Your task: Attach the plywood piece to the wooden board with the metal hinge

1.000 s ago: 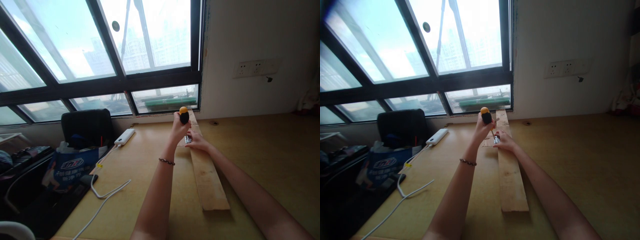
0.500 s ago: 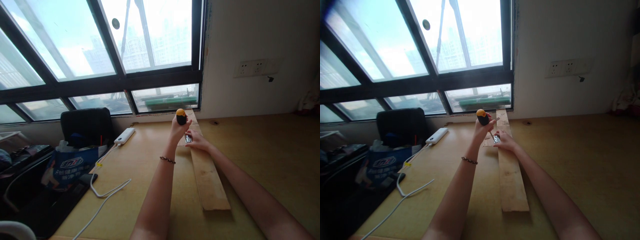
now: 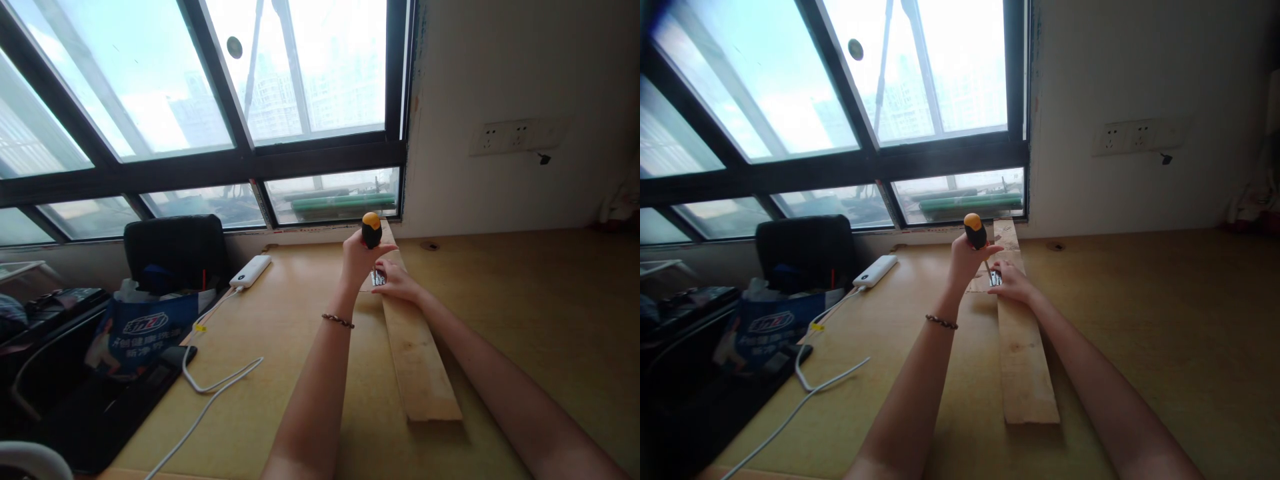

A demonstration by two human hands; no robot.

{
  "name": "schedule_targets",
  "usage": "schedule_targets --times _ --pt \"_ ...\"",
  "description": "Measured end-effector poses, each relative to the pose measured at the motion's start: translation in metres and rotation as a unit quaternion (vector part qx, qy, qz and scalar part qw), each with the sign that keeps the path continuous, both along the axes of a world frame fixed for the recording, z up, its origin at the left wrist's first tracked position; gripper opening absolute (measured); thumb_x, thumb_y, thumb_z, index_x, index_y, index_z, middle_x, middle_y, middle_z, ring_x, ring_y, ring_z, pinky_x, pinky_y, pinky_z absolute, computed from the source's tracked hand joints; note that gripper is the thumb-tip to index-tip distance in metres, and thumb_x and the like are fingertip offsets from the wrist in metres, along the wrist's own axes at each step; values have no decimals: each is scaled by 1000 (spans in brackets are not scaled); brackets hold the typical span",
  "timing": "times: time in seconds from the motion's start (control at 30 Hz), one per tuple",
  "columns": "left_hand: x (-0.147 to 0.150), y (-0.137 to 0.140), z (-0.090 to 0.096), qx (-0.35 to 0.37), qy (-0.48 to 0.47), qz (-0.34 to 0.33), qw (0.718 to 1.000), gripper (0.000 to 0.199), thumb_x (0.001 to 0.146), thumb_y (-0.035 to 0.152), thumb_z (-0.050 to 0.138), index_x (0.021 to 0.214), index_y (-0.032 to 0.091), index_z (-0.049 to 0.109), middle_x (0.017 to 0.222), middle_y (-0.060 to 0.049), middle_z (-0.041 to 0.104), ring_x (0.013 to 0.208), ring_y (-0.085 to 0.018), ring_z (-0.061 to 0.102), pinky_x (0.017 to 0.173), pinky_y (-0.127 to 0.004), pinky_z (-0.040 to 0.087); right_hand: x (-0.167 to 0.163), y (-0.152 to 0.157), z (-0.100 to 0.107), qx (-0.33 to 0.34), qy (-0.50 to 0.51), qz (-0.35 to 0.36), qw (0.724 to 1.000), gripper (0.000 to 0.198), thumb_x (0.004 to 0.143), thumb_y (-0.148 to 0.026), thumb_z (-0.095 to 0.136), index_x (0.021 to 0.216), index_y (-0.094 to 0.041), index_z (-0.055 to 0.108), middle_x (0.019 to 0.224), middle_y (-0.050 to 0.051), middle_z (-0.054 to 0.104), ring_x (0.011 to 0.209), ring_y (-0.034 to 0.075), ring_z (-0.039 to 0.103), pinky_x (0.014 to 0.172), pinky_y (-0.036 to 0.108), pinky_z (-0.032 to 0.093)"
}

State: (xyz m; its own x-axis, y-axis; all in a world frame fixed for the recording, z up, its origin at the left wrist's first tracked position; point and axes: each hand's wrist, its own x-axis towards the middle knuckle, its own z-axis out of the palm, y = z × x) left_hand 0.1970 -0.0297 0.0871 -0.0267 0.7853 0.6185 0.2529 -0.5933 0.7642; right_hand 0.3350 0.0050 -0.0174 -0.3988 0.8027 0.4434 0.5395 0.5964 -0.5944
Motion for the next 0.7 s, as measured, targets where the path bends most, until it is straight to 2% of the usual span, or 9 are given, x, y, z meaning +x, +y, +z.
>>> schedule_targets --times 0.13,0.2,0.33,0.43,0.5,0.6,0.7 --pt "-1 -5 4 18 15 25 999 35 47 33 77 67 18 53 60 2 59 60 -13 53 57 -23 38 0 1 0 1 3 -2 1000 67 51 -37 76 108 -16 49 104 10 53 102 26 49 86 39 41" --pt "-2 -4 5 8 9 12 1000 33 52 31 74 73 18 53 63 0 61 61 -15 56 58 -24 40 -1 2 0 9 -5 0 1000 65 51 -38 76 106 -16 50 103 10 54 100 26 50 85 38 41" --pt "-2 -1 4 -47 -46 -83 994 32 63 23 65 87 19 44 65 0 61 61 -16 61 56 -25 43 -1 3 1 23 -32 0 999 64 51 -41 75 104 -14 51 102 11 55 99 25 50 85 38 42" --pt "-2 -2 4 -71 -54 -185 979 33 63 13 60 88 18 40 68 0 62 66 -15 60 61 -26 45 -1 3 1 24 -33 -4 999 65 51 -42 75 105 -13 51 103 11 54 100 26 49 86 39 42" --pt "0 -4 4 -72 -45 -223 971 30 60 8 58 84 17 43 73 -2 61 71 -15 59 66 -27 45 -1 4 1 20 -30 -4 999 66 51 -42 75 105 -14 52 105 12 54 101 28 48 87 41 41" --pt "4 -3 1 -64 -56 -217 973 21 58 9 58 76 15 48 75 -2 58 74 -15 56 67 -27 44 -1 5 1 12 -27 2 1000 65 49 -41 76 105 -16 53 107 12 53 103 29 47 88 43 40" --pt "5 3 -2 -63 -62 -181 980 20 58 19 65 70 14 50 70 -1 55 68 -13 53 62 -25 42 -1 4 1 11 -23 1 1000 65 49 -41 76 104 -15 53 105 11 53 102 28 47 88 42 40"
